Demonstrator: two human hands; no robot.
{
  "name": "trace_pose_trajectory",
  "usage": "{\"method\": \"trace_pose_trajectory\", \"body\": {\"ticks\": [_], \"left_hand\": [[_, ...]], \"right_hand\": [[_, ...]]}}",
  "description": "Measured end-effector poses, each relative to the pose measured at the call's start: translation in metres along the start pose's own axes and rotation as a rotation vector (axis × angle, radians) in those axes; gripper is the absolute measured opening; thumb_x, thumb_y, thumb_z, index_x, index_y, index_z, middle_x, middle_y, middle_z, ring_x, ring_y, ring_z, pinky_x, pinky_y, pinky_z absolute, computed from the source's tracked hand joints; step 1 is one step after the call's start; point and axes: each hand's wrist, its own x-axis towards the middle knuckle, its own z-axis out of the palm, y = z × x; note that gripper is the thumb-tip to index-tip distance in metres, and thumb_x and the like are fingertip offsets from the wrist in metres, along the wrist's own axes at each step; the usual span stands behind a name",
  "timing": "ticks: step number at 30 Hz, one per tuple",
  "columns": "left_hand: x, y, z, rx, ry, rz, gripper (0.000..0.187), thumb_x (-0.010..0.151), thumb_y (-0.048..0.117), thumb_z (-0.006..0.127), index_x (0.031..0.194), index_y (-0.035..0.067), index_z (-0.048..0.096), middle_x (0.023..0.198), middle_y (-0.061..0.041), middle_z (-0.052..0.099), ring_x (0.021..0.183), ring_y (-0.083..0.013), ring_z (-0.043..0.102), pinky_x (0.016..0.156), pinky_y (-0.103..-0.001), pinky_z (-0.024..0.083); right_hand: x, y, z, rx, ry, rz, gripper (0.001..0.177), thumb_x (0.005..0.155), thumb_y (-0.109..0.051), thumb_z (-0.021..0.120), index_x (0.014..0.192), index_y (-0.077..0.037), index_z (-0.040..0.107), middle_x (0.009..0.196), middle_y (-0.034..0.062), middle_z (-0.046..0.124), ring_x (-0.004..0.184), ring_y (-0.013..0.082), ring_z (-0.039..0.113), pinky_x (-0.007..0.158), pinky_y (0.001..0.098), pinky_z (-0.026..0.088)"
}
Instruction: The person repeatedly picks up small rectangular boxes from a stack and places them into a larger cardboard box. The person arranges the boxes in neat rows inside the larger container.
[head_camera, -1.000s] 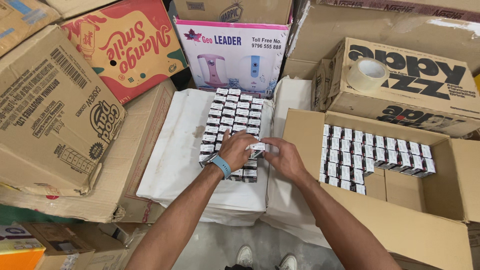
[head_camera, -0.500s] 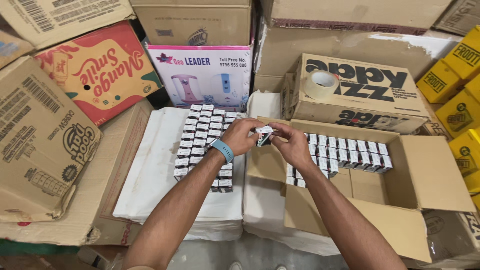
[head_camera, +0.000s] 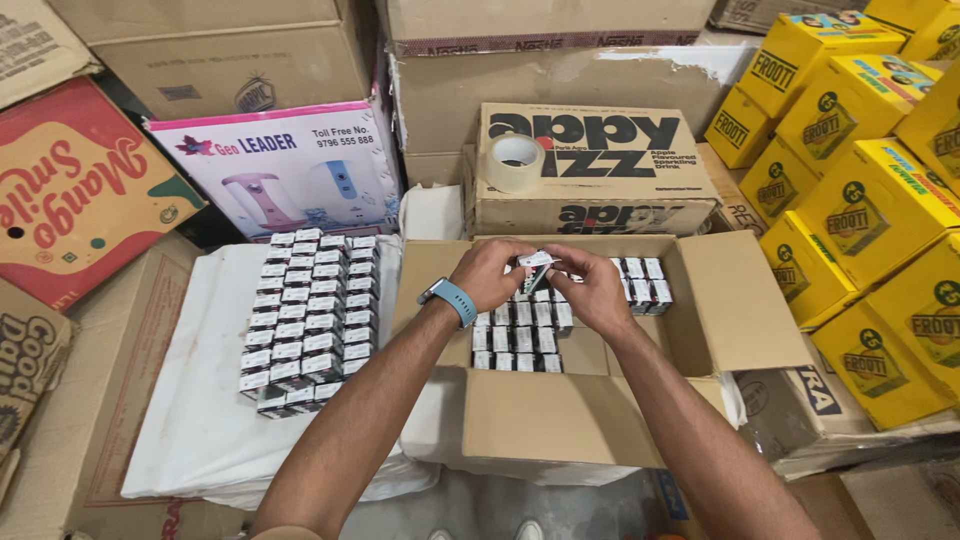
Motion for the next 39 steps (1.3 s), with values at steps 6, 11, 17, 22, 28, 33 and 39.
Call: {"method": "trace_pose_trajectory", "body": {"ticks": [6,11,17,22,28,33,39], "left_hand": [[0.032,0.019,0.064,-0.076,0.041,-0.086,0.032,0.085,0.019,0.070,0.116,0.016,0.077,0.111,-0.006,0.078,0.110,-0.0365,0.070,0.097,-0.050,0.056],[0.049,0.015,0.128,-0.048,0.101,-0.161,0.031,0.082,0.020,0.075,0.113,0.017,0.078,0.104,-0.005,0.078,0.099,-0.0323,0.074,0.089,-0.047,0.060],[0.039,0.030,0.161,-0.043,0.112,-0.246,0.033,0.076,0.025,0.083,0.105,0.011,0.076,0.093,-0.008,0.073,0.095,-0.0341,0.073,0.086,-0.050,0.061],[0.033,0.006,0.180,-0.085,0.043,-0.274,0.027,0.085,0.017,0.078,0.110,0.008,0.075,0.096,-0.009,0.073,0.097,-0.0330,0.073,0.085,-0.046,0.061],[0.034,-0.032,0.197,-0.015,-0.039,-0.338,0.025,0.091,0.006,0.064,0.112,0.011,0.076,0.099,-0.008,0.075,0.096,-0.0312,0.074,0.082,-0.043,0.062],[0.023,-0.030,0.192,0.093,-0.065,-0.314,0.024,0.091,0.003,0.062,0.110,0.004,0.076,0.101,-0.017,0.071,0.100,-0.0368,0.072,0.085,-0.044,0.061],[0.017,-0.024,0.184,0.092,-0.078,-0.345,0.028,0.090,0.005,0.060,0.113,0.006,0.075,0.101,-0.016,0.069,0.103,-0.0365,0.070,0.087,-0.044,0.059]], "right_hand": [[0.000,0.037,-0.065,-0.087,0.042,0.026,0.040,0.083,0.000,0.074,0.122,-0.007,0.075,0.119,0.0162,0.074,0.106,0.0269,0.073,0.087,0.0355,0.061],[-0.004,0.070,-0.093,-0.216,-0.051,0.032,0.058,0.077,-0.004,0.078,0.134,-0.008,0.068,0.123,0.0175,0.068,0.106,0.0284,0.071,0.087,0.0358,0.061],[0.001,0.120,-0.100,-0.527,-0.165,-0.039,0.059,0.079,-0.020,0.078,0.137,-0.012,0.067,0.125,0.0139,0.068,0.110,0.0328,0.070,0.095,0.0435,0.059],[0.001,0.117,-0.099,-0.470,-0.273,0.043,0.061,0.076,-0.012,0.079,0.136,-0.008,0.067,0.126,0.0154,0.070,0.111,0.0343,0.070,0.095,0.0394,0.061],[0.003,0.114,-0.083,-0.586,-0.386,0.039,0.060,0.075,-0.008,0.078,0.133,-0.014,0.067,0.129,0.0097,0.060,0.117,0.0338,0.066,0.103,0.0486,0.056],[0.005,0.113,-0.074,-0.675,-0.481,-0.024,0.059,0.080,-0.010,0.079,0.136,-0.016,0.063,0.122,0.0097,0.056,0.115,0.0386,0.066,0.099,0.0534,0.057],[-0.002,0.103,-0.073,-0.764,-0.477,-0.083,0.053,0.083,-0.011,0.078,0.133,-0.016,0.062,0.122,0.0116,0.052,0.113,0.0429,0.066,0.096,0.0573,0.058]]}}
